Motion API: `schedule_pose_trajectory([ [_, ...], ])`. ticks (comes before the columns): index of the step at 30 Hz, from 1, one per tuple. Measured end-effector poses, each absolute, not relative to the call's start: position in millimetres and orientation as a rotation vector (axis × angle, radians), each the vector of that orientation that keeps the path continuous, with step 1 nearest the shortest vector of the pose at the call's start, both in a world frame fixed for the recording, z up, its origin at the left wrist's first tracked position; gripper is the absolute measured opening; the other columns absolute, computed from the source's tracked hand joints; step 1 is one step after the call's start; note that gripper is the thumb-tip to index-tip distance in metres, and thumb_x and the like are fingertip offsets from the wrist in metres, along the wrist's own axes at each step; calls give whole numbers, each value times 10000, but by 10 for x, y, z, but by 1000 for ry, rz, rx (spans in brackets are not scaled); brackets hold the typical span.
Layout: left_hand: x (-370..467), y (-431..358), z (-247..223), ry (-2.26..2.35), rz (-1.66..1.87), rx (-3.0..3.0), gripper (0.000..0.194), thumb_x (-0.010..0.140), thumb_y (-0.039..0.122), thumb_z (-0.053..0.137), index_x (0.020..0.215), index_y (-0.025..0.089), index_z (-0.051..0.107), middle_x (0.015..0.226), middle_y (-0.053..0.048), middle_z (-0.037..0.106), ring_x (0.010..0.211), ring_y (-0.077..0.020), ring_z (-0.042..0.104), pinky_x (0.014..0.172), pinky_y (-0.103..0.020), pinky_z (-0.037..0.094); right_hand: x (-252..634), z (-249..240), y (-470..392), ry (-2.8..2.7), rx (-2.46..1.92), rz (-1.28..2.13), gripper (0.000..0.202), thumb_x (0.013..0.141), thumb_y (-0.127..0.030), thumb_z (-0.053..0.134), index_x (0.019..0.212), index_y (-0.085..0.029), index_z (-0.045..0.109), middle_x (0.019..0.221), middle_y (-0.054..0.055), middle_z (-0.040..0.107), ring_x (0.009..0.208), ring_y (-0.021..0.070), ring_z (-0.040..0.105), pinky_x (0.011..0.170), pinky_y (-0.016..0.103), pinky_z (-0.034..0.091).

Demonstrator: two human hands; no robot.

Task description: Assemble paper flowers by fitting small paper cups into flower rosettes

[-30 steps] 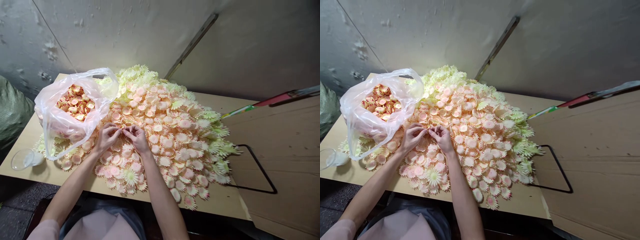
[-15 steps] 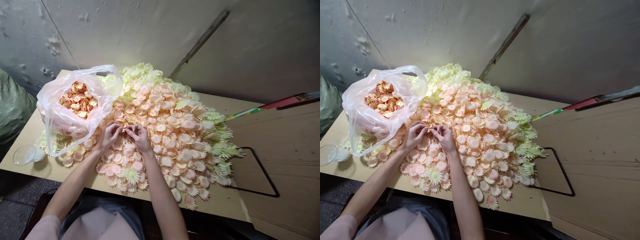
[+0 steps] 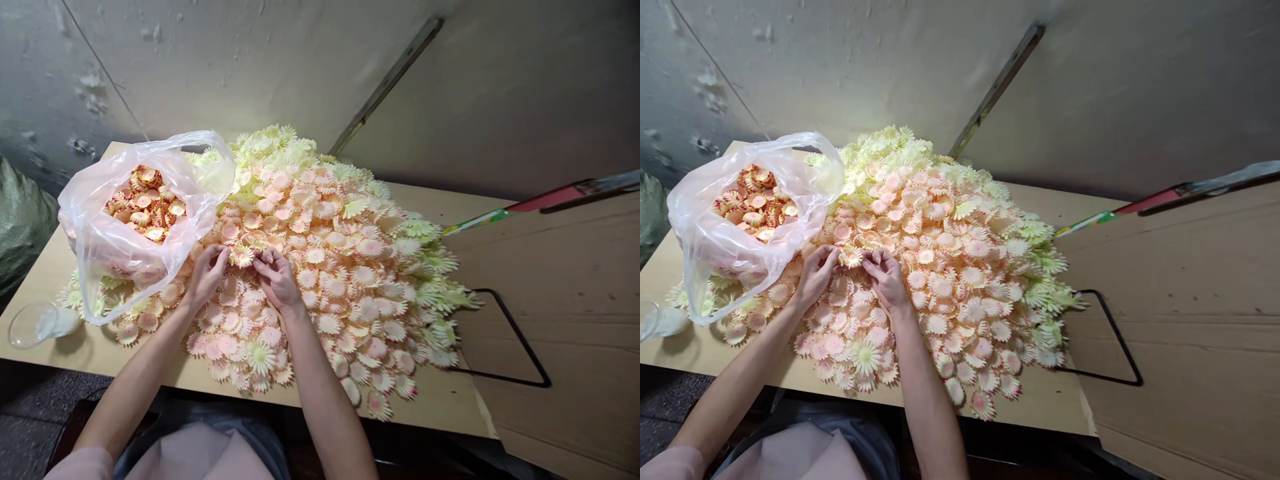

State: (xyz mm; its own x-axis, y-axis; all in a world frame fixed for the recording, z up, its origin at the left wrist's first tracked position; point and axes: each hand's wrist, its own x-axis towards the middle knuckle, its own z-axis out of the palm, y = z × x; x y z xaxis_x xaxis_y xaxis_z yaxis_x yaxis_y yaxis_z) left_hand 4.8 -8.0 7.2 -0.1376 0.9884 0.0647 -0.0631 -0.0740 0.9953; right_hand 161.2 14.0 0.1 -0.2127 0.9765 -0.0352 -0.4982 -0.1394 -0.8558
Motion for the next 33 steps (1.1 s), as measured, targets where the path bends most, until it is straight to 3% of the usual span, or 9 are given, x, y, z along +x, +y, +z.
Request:
schedule_pose_trajectory([
  [6, 135, -82, 33, 985, 1415, 865, 293, 818, 460, 644, 849, 172, 597, 835, -7, 593, 734, -111, 587, 681, -233, 537, 1652, 38, 143, -816, -661, 1724, 364, 653, -205, 791, 679, -222, 428, 830, -31, 616, 735, 113, 575, 720, 244, 513],
  [9, 105, -81, 35, 1003, 1404, 909, 291, 829, 468, 628, 845, 180, 584, 823, 1, 580, 709, -102, 569, 681, -237, 545, 1641, -33, 159, -923, -716, 1653, 254, 669, -240, 785, 697, -222, 533, 854, -17, 621, 772, 123, 579, 730, 254, 509],
  [13, 40, -88, 60, 1151, 1419, 1115, 263, 849, 443, 612, 857, 180, 607, 872, -10, 569, 729, -103, 560, 703, -241, 557, 1600, -133, 168, -1104, -847, 1495, 90, 734, -295, 725, 779, -233, 677, 910, 9, 644, 736, 127, 566, 627, 242, 473],
  [17, 35, -91, 52, 1268, 1433, 1313, 240, 877, 407, 587, 914, 176, 639, 934, -43, 631, 793, -134, 608, 734, -251, 546, 1559, -110, 140, -1213, -908, 1378, 163, 785, -323, 670, 913, -229, 708, 875, 23, 650, 718, 139, 570, 641, 265, 481],
  [20, 48, -97, 35, 1283, 1420, 1497, 211, 882, 365, 591, 922, 168, 656, 907, -60, 668, 807, -149, 630, 741, -252, 534, 1519, -60, 113, -1237, -933, 1264, 191, 757, -360, 724, 851, -205, 665, 802, 20, 637, 709, 146, 578, 665, 276, 493],
  [24, 47, -115, 11, 1255, 1454, 1622, 189, 894, 333, 575, 917, 171, 669, 973, -88, 684, 887, -171, 649, 769, -263, 533, 1487, -67, 106, -1305, -1018, 1145, 239, 698, -364, 793, 757, -199, 632, 702, -6, 591, 609, 124, 528, 581, 256, 457],
  [33, 29, -113, -24, 1250, 1477, 1601, 208, 901, 343, 568, 938, 173, 682, 1004, -106, 688, 924, -192, 655, 821, -317, 539, 1517, -115, 111, -1321, -1021, 1191, 207, 693, -381, 798, 759, -200, 721, 920, 46, 597, 698, 132, 590, 622, 255, 516],
])
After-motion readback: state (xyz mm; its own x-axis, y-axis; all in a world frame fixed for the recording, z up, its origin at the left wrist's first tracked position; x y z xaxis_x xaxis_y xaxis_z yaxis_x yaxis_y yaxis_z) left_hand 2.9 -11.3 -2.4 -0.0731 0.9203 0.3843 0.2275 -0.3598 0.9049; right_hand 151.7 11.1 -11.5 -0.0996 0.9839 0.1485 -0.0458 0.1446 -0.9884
